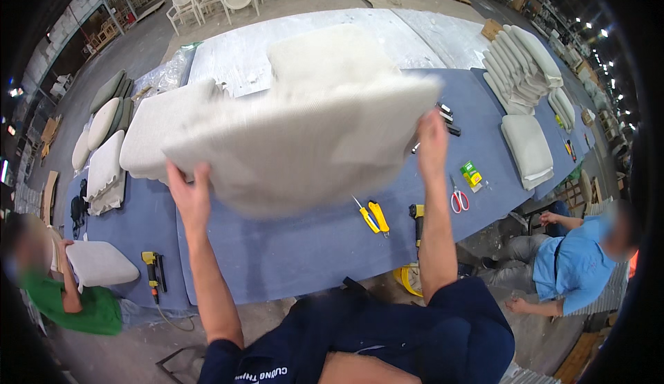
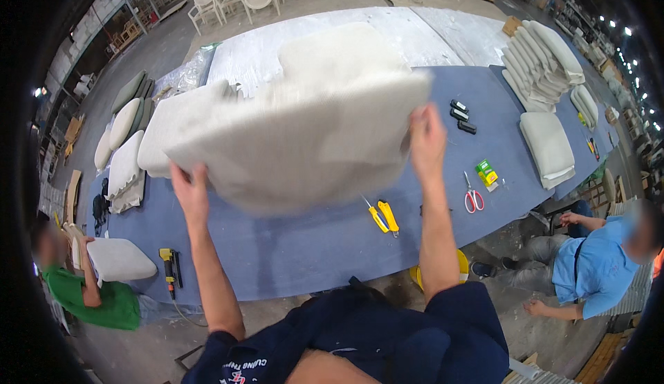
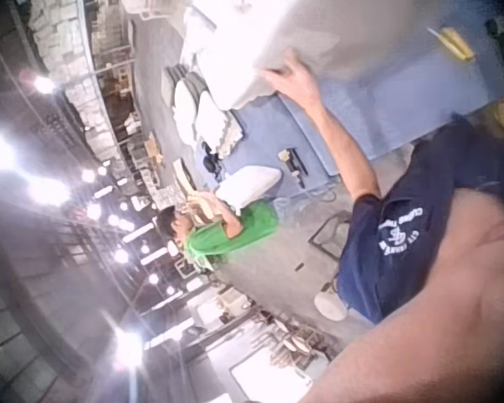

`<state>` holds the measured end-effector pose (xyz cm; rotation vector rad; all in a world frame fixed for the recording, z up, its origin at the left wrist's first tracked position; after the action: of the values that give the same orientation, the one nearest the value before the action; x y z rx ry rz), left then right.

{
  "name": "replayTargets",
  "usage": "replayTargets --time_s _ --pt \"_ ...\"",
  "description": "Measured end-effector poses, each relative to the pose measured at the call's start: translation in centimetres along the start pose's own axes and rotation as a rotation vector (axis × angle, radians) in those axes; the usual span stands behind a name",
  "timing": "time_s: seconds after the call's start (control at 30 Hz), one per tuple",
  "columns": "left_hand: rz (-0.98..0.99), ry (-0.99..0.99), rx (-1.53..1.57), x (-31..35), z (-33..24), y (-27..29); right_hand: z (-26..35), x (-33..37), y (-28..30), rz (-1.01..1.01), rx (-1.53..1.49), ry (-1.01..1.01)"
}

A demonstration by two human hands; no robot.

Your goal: The person staples white fabric onto a chair cushion, trims excess fabric with scissors, and uses a screwdriver to tuck edges. The person repeats these steps on multiple cushions, flipping them over and adjusting the fabric as needed.

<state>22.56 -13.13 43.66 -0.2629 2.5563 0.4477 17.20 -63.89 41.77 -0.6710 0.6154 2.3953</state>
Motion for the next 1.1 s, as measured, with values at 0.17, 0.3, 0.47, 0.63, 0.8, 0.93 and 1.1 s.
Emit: replayTargets --time_s 0.17,0.3,0.47,0.63,0.8,0.93,1.1 --pt "0.015 -0.265 -0.046 -14.3 -7.8 -4.4 2.3 -16.2 1.8 -0.082 -0.326 0.324" --pt "0.082 -0.652 -0.556 -15.9 -3.7 -12.7 -12.7 -23.0 2.6 0.378 0.263 0.088" --pt "0.546 -0.077 -0.286 6.5 14.3 -12.8 -22.9 5.8 -6.1 0.541 0.519 -0.053" --pt "0.645 0.605 -0.045 41.1 27.4 -4.3 -24.5 41.8 3.6 0.398 0.217 -0.67" --pt "0.407 0.735 -0.109 52.2 23.2 9.1 -23.9 64.2 11.9 0.386 0.235 -1.501" --pt "0.456 0.429 -0.445 29.8 23.2 6.2 -23.9 63.2 4.2 0.725 -0.136 -1.249" --pt "0.44 -0.192 -0.456 3.3 15.9 0.1 -31.8 54.8 2.6 0.822 -0.001 -1.651"
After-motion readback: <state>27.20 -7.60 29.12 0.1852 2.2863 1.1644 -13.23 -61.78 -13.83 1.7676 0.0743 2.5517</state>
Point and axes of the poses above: each hand's wrist, its own x-axis away from the middle knuckle, its own y-axis out of the back of the hand, z = x × y, the point moved 7 cm from there along -x, towards the middle knuckle, and after that the axes turned 4 degrees about z, right-handed, at the moved point
